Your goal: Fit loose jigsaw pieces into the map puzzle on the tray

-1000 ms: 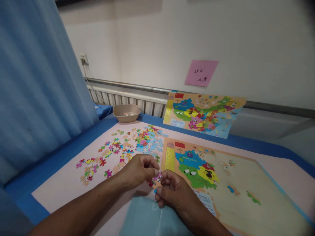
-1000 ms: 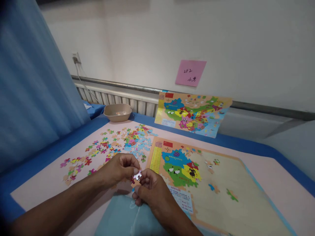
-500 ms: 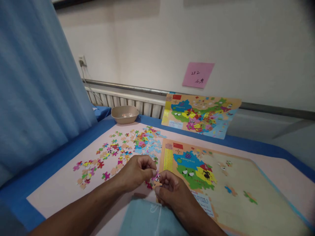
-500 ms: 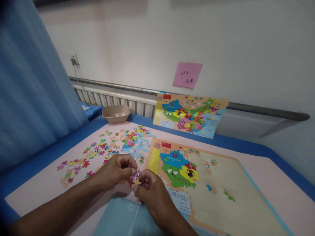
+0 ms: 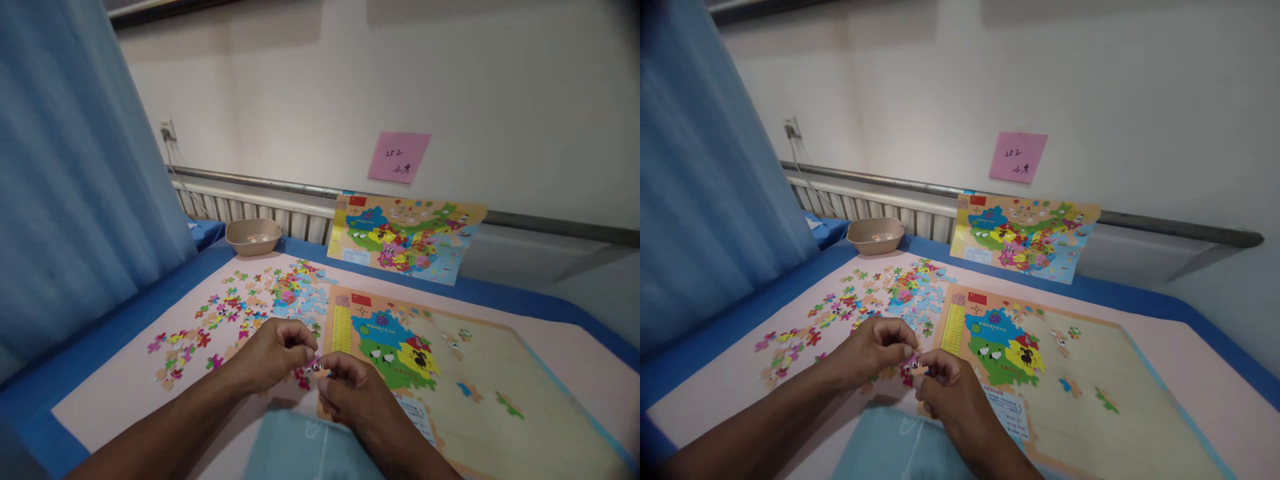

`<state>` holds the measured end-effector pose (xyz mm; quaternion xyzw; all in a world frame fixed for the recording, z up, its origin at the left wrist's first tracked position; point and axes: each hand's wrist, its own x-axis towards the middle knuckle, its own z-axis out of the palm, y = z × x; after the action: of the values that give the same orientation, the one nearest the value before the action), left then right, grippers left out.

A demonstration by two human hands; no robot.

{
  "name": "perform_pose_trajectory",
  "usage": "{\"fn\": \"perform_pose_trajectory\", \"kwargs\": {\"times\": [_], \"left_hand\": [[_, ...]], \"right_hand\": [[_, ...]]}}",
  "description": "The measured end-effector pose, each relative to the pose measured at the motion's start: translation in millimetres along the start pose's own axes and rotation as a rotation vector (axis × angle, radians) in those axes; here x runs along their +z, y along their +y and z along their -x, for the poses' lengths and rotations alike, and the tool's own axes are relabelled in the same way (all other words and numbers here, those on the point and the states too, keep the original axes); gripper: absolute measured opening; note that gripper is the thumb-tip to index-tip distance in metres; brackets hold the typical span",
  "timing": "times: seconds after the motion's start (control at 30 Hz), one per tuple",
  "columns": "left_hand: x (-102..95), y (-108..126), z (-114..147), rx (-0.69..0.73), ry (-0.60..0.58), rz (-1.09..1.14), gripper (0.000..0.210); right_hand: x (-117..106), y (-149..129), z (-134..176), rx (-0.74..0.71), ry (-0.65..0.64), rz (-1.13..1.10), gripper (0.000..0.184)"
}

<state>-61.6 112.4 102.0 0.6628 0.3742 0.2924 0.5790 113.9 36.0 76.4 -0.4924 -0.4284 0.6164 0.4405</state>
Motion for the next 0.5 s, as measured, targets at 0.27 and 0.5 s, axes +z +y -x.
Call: {"fn": "perform_pose_trajectory", "kwargs": {"times": [0.27,0.5], "left_hand": [[-2.2,-6.0,-0.7,-0.026,-0.029,-0.03,0.014],[-1.8,-10.8,-3.2,-0.035,-0.032,-0.014,0.013]], "right_hand": [[-2.5,3.2,1.9,0.031,-0.039,-0.049,0.05],[1.5,-2.8,4.4,0.065,-0.015,-0.177,0.058]]}}
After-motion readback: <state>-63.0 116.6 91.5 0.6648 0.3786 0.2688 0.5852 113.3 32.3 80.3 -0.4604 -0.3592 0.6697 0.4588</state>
